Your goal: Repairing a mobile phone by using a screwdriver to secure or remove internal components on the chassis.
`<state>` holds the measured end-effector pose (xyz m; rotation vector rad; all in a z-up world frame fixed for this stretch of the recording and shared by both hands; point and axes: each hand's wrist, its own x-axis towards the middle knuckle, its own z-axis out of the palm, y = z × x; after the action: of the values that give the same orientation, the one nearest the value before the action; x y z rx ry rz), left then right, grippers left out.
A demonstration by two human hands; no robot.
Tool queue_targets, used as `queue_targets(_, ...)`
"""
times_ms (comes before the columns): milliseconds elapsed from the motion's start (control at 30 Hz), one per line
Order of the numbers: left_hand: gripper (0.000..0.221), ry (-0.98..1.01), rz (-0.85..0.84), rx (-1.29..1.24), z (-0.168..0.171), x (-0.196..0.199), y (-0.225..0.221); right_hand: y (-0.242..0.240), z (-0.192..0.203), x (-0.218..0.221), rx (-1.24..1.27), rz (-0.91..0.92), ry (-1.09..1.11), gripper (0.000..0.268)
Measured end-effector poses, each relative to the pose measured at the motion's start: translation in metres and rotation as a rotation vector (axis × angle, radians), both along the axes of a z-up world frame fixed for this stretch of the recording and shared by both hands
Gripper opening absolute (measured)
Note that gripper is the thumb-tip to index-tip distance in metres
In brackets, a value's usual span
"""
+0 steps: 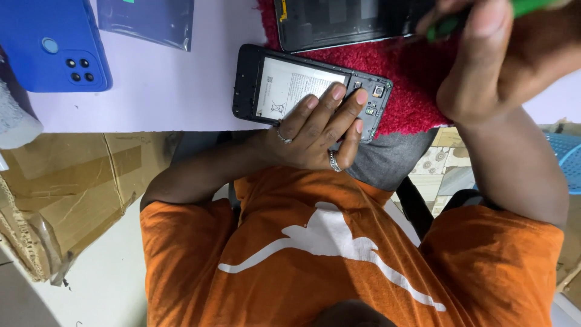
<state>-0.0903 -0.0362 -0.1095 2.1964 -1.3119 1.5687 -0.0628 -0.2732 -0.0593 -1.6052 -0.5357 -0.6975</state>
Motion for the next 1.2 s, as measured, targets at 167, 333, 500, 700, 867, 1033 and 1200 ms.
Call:
queue_targets(167, 0.03, 0.023, -0.016, -0.031, 0.001, -0.002, -0.002, 0.012, 0.038, 0.007, -0.164, 0.244, -0.032, 0.081)
queue_targets(333, 0.029, 0.037, -0.027, 0.029, 0.009, 0.0, 0.005, 0.019, 0.044, 0.016, -0.248, 0.359, -0.197, 0.058)
queue_targets(500, 0.025, 0.037, -0.026, -0.007, 0.006, -0.001, 0.001, 0.015, 0.037, 0.014, -0.208, 0.348, -0.11, 0.089)
queue_targets(700, 0.024, 0.036, -0.02, 0.005, 0.006, 0.0, 0.002, 0.016, 0.041, 0.014, -0.255, 0.361, -0.083, 0.089)
queue_targets(867, 0.02, 0.048, -0.031, 0.008, 0.006, 0.0, 0.002, 0.014, 0.038, 0.013, -0.233, 0.349, -0.061, 0.096)
queue_targets(1033, 0.02, 0.041, -0.03, 0.037, 0.009, 0.0, 0.005, 0.015, 0.041, 0.016, -0.266, 0.389, -0.103, 0.098)
queue_targets(1200, 0.018, 0.041, -0.034, 0.025, 0.007, 0.0, 0.004, 0.014, 0.038, 0.013, -0.265, 0.383, -0.121, 0.095)
